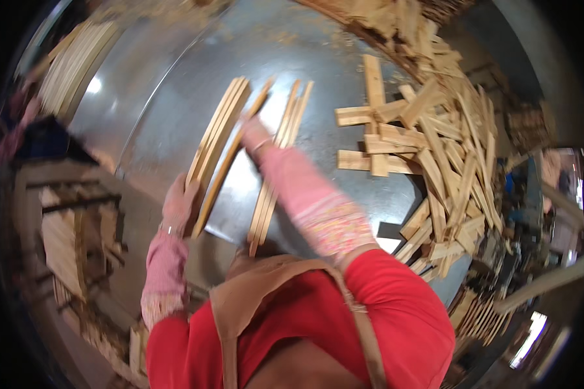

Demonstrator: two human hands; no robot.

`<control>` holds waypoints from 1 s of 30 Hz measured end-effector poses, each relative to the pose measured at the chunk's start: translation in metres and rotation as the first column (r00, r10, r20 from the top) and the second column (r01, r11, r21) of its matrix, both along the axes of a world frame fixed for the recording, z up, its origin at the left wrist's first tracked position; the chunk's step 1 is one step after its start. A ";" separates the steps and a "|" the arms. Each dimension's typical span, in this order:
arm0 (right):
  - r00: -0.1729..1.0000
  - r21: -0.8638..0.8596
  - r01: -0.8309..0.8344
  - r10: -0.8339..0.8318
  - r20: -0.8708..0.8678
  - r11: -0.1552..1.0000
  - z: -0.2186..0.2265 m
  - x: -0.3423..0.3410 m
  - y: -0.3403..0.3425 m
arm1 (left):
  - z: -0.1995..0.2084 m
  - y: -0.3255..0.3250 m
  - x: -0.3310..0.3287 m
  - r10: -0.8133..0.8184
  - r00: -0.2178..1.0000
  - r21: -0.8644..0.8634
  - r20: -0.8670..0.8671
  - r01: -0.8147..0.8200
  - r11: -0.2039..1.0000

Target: The person sorts thin wooden strips on a metal table, picking them up from a pile and arranging them into neat stacks. The person wears pink gloves and a red shirt while handling the wood pieces.

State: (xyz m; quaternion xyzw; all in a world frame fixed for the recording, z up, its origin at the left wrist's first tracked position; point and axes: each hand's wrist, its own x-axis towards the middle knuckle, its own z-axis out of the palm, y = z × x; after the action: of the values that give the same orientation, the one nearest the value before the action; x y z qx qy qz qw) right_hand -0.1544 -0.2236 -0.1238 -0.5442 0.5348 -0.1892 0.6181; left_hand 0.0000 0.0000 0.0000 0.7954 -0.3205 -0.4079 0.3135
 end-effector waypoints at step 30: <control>0.158 -0.352 -0.362 -0.315 -0.936 0.863 0.082 -0.442 -0.138 | -0.036 -0.072 -0.242 -0.752 0.394 0.305 0.529 0.738 0.602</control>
State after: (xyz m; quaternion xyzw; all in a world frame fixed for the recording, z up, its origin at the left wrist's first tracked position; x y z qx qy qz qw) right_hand -0.5966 -0.3620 -0.0423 -0.6819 0.7248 0.0884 -0.0440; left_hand -0.2420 -0.0723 -0.0358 0.6557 -0.7192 -0.2275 -0.0320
